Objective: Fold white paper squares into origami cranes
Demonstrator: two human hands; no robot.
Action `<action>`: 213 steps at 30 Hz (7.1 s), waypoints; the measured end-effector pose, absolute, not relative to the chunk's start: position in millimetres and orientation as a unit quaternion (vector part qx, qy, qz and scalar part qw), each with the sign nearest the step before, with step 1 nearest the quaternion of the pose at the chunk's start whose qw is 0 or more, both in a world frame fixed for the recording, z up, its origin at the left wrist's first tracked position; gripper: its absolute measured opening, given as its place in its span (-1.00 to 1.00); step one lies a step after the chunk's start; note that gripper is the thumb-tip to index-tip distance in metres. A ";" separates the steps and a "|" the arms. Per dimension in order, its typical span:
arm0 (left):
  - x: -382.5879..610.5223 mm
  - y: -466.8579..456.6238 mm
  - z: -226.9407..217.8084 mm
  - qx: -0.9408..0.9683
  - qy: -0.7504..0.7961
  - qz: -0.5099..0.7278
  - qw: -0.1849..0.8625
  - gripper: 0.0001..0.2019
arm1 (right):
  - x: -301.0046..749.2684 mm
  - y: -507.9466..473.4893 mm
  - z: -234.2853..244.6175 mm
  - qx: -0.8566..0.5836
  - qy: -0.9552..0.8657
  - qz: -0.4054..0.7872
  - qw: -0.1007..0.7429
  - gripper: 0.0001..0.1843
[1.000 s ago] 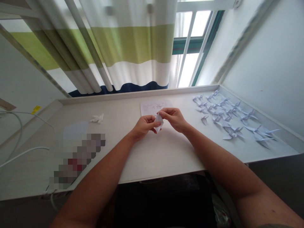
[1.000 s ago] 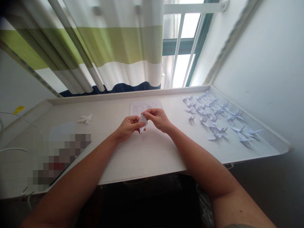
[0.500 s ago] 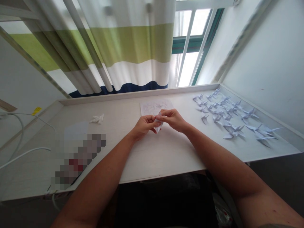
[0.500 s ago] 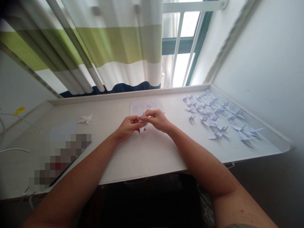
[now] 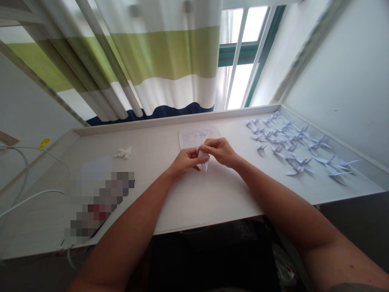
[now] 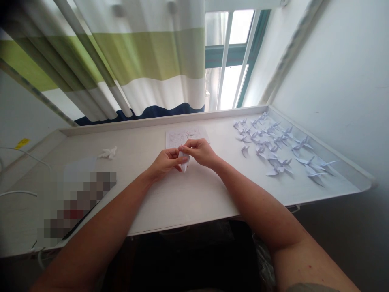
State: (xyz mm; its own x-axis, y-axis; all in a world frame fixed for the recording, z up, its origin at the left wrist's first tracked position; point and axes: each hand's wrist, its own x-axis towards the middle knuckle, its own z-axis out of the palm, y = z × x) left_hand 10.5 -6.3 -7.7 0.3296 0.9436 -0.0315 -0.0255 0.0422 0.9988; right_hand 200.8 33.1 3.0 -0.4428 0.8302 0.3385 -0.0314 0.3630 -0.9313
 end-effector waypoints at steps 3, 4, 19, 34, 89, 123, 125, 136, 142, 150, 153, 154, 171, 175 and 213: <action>11.5 -6.0 -8.3 0.558 0.419 0.416 0.583 -0.59 | 200.8 32.8 2.6 -0.284 -0.696 0.501 0.429 -0.48; 11.3 -5.7 -8.3 0.557 0.419 0.419 0.581 -0.60 | 201.2 32.5 2.9 -0.278 -0.696 0.509 0.424 -0.49; 11.5 -7.2 -2.0 0.574 0.415 0.398 0.583 -0.67 | 202.2 32.0 4.2 -0.258 -0.685 0.535 0.422 -0.59; 11.1 -4.7 -5.5 0.551 0.411 0.409 0.600 -0.67 | 205.9 31.1 10.7 -0.246 -0.697 0.538 0.405 -0.54; 0.0 3.5 4.3 0.493 0.476 0.539 0.490 -0.69 | 198.8 26.4 5.5 -0.311 -0.648 0.630 0.293 -0.37; -12.1 9.4 1.0 0.590 0.476 0.510 0.407 -0.40 | 208.4 30.3 8.9 -0.296 -0.692 0.608 0.251 -0.41; -8.3 9.2 -0.3 0.561 0.482 0.516 0.432 -0.38 | 207.8 31.3 7.4 -0.300 -0.689 0.607 0.260 -0.41; 7.8 1.7 -4.5 0.565 0.441 0.520 0.464 -0.48 | 204.6 30.6 4.3 -0.235 -0.703 0.611 0.278 -0.44; 7.0 2.1 -5.3 0.549 0.449 0.540 0.454 -0.53 | 201.1 30.7 -0.5 -0.283 -0.703 0.578 0.302 -0.42; 17.9 0.1 -6.8 0.473 0.426 0.544 0.547 -0.42 | 187.3 26.1 -6.5 -0.474 -0.783 0.093 0.392 -0.83; 19.4 0.2 -6.2 0.462 0.381 0.567 0.566 -0.50 | 187.2 21.9 -4.8 -0.404 -0.839 0.043 0.361 -0.73; 18.1 1.0 -6.4 0.456 0.380 0.574 0.563 -0.52 | 188.2 21.4 -4.3 -0.383 -0.848 0.052 0.363 -0.69; 11.7 -4.9 3.3 0.468 0.428 0.523 0.569 -0.63 | 193.5 29.1 -6.9 -0.350 -0.790 0.229 0.449 -0.69; 12.1 -6.9 5.8 0.463 0.431 0.524 0.570 -0.60 | 192.1 27.1 -6.0 -0.357 -0.789 0.241 0.437 -0.72; 11.3 -9.1 5.4 0.518 0.426 0.466 0.576 -0.70 | 184.2 27.3 -9.5 -0.370 -0.691 0.414 0.462 -0.60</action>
